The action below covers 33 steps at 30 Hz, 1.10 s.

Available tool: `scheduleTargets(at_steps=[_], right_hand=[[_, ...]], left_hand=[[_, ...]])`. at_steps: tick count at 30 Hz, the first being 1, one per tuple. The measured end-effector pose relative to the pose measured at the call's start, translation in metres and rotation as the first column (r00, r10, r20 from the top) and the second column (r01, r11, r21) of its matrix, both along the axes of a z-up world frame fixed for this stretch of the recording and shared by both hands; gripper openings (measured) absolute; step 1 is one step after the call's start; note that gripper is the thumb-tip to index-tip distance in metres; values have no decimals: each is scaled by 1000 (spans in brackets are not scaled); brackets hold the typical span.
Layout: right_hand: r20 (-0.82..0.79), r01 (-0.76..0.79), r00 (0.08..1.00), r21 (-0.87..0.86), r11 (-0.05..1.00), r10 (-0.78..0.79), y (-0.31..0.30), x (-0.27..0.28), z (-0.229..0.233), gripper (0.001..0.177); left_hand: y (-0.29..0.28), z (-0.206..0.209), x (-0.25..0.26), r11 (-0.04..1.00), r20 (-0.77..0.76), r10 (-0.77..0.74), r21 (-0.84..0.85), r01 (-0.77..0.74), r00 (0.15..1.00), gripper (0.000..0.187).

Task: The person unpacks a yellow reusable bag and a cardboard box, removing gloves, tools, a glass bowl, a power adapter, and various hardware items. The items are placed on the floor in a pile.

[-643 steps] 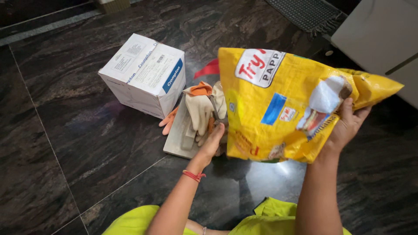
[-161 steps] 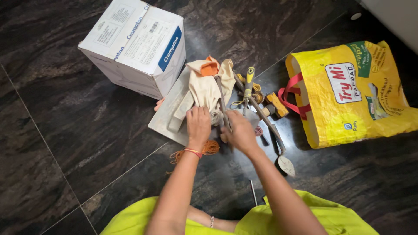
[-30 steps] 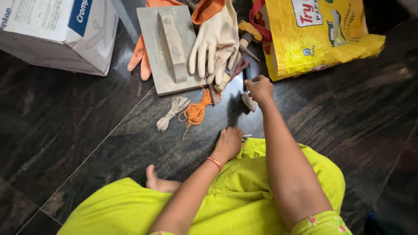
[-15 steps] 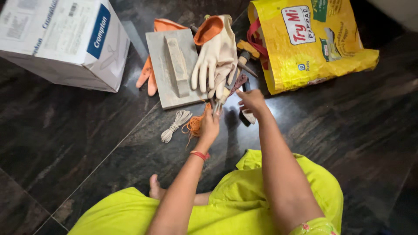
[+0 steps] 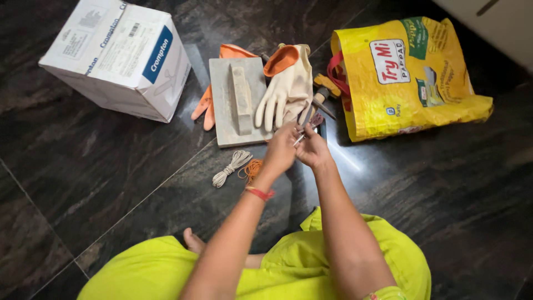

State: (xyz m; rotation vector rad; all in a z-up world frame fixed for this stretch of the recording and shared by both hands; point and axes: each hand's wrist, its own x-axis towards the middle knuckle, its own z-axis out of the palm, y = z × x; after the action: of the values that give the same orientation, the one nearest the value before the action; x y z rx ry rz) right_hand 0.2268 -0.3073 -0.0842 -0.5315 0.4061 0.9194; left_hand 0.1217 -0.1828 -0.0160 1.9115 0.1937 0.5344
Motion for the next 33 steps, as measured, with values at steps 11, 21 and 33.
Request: scheduleTargets(at_steps=[11, 21, 33], right_hand=[[102, 20, 994, -410, 912, 24, 12, 2, -10, 25], [339, -168, 885, -407, 898, 320, 107, -51, 58, 31], [307, -92, 903, -543, 835, 299, 105, -43, 73, 22]], left_hand=[[287, 41, -87, 525, 77, 798, 396, -753, 597, 64], [348, 82, -61, 602, -404, 751, 91, -793, 523, 73], [405, 107, -25, 400, 81, 651, 808, -432, 755, 116]])
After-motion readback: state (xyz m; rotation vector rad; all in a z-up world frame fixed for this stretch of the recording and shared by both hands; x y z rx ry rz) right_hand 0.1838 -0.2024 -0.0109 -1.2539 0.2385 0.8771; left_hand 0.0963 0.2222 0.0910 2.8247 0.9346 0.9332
